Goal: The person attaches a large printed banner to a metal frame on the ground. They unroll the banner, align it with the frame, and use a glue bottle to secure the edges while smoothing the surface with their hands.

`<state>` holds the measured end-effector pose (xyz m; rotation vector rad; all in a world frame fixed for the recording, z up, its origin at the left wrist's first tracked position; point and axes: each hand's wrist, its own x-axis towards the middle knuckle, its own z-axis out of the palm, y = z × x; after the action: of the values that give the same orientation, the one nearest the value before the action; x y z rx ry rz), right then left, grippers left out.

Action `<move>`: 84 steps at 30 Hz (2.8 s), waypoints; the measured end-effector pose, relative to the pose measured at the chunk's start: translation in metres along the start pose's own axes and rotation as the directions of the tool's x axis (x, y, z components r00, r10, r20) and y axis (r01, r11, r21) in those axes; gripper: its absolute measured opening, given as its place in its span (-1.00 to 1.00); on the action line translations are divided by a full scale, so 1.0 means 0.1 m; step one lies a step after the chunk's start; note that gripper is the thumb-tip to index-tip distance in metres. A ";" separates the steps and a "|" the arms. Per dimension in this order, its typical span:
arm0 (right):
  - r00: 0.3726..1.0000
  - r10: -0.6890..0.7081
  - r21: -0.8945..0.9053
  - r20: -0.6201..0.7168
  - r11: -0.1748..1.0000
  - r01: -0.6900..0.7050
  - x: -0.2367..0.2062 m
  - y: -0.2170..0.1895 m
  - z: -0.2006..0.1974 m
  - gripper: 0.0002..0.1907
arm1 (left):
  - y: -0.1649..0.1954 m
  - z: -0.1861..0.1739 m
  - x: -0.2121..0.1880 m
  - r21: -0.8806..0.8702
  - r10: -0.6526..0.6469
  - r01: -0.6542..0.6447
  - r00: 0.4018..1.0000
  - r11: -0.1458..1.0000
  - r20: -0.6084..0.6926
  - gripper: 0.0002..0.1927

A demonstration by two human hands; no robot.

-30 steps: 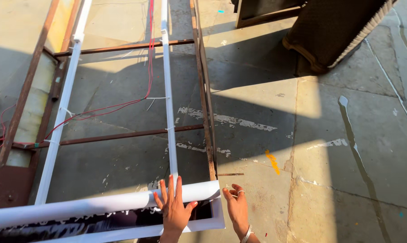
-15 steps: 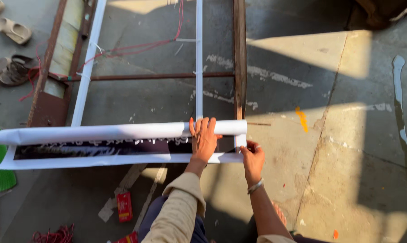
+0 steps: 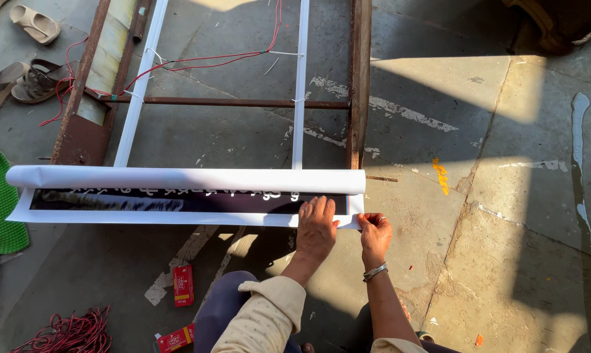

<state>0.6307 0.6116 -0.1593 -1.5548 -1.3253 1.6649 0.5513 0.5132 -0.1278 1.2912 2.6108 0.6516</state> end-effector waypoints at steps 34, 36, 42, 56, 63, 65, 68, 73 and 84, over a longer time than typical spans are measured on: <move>0.956 0.216 0.036 0.197 0.973 -0.227 0.19 0.00 -0.19 -0.71 | 0.01 0.11 -0.21 0.257 0.265 -0.272 0.962 0.928 0.062 -0.93; 0.955 0.226 0.015 0.190 0.972 -0.233 0.18 -0.02 -0.18 -0.68 | 0.02 0.13 -0.20 0.211 0.262 -0.238 0.960 0.948 -0.097 -0.82; 0.972 0.123 -0.109 0.198 0.989 -0.103 0.10 -0.08 -0.12 -0.74 | 0.01 0.18 -0.22 0.055 0.208 -0.208 0.978 0.977 0.007 -0.69; 0.947 0.216 0.077 0.239 0.968 -0.240 0.21 -0.03 -0.19 -0.73 | 0.12 0.22 -0.24 0.118 0.211 -0.217 0.975 0.969 0.063 -0.58; 0.958 0.209 -0.035 0.198 0.978 -0.206 0.24 -0.01 -0.16 -0.72 | 0.17 0.35 -0.29 0.149 0.144 -0.160 0.983 0.976 0.116 -0.40; 0.966 0.208 -0.155 0.156 0.971 -0.184 0.25 0.00 -0.15 -0.77 | 0.16 0.39 -0.29 0.216 0.166 -0.188 0.979 0.958 0.117 -0.40; 0.954 0.246 -0.083 0.173 0.968 -0.235 0.29 0.01 -0.17 -0.72 | 0.14 0.42 -0.29 0.140 0.149 -0.165 0.982 0.976 0.117 -0.37; 0.928 0.314 0.094 0.202 0.937 -0.338 0.36 0.07 -0.20 -0.66 | 0.10 0.40 -0.29 -0.101 0.106 -0.089 0.978 0.991 0.182 -0.19; 0.918 0.349 0.013 0.190 0.934 -0.358 0.37 0.00 -0.20 -0.61 | 0.11 0.35 -0.26 0.142 0.166 -0.198 0.963 0.970 0.213 -0.17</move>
<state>0.6411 0.6493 -0.1738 -1.7245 -1.1272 2.0898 0.5870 0.5096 -0.1553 1.5710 2.4430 0.3176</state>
